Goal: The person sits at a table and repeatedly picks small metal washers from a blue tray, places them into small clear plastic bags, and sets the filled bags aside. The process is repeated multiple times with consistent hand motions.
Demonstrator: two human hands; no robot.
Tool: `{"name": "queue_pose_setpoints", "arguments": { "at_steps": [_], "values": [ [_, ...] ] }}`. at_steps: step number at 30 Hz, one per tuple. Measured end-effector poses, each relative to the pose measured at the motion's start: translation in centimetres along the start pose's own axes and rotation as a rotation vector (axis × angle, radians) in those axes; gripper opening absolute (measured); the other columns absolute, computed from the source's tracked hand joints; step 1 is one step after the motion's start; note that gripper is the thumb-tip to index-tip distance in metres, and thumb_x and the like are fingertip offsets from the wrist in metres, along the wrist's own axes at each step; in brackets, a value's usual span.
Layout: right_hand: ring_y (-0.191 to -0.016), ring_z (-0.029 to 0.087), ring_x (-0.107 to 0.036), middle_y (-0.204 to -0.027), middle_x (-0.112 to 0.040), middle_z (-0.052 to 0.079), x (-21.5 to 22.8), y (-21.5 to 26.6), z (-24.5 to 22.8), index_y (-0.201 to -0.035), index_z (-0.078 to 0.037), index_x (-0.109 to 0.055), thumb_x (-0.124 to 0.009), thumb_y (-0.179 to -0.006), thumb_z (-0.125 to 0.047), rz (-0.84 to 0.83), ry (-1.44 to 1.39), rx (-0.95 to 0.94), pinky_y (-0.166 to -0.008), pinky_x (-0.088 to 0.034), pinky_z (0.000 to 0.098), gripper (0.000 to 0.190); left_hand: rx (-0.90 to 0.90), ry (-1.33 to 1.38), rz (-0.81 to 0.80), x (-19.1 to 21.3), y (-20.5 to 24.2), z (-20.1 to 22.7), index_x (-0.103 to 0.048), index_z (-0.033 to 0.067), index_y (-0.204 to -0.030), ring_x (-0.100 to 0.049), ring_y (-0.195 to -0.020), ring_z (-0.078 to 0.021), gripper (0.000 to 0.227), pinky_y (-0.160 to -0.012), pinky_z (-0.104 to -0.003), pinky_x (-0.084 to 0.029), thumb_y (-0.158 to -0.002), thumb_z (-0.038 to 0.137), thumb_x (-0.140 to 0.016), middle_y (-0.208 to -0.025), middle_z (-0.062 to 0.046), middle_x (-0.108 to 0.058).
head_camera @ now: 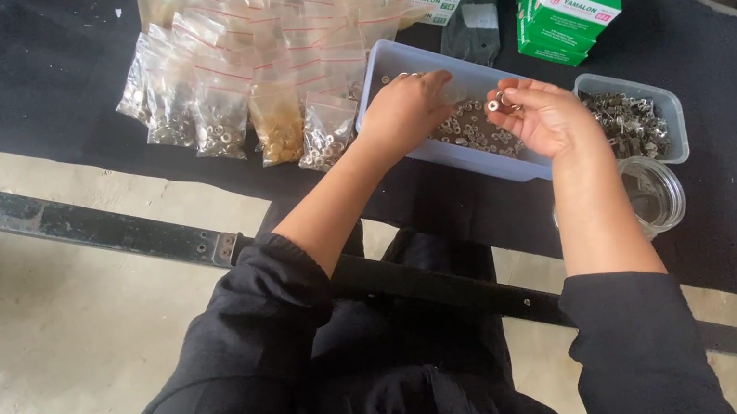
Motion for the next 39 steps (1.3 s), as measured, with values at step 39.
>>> {"name": "queue_pose_setpoints", "arguments": {
  "at_steps": [39],
  "values": [
    [-0.099, 0.024, -0.075, -0.105, -0.071, 0.018, -8.8, 0.3, -3.7, -0.116, -0.001, -0.069, -0.056, -0.093, 0.005, -0.021, 0.645, 0.317, -0.086, -0.065, 0.0402, 0.027, -0.013, 0.015, 0.070, 0.4, 0.5, 0.1, -0.066, 0.0056, -0.126, -0.077, -0.089, -0.0331, 0.046, -0.077, -0.042, -0.064, -0.086, 0.025, -0.080, -0.091, -0.016, -0.077]
  ]
}}
Point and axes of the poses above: each hand's wrist, its own y-axis away from the middle knuckle, its own x-axis out of the back of the hand, z = x × y, the point moved 5 cm from there along -y, towards the middle knuckle
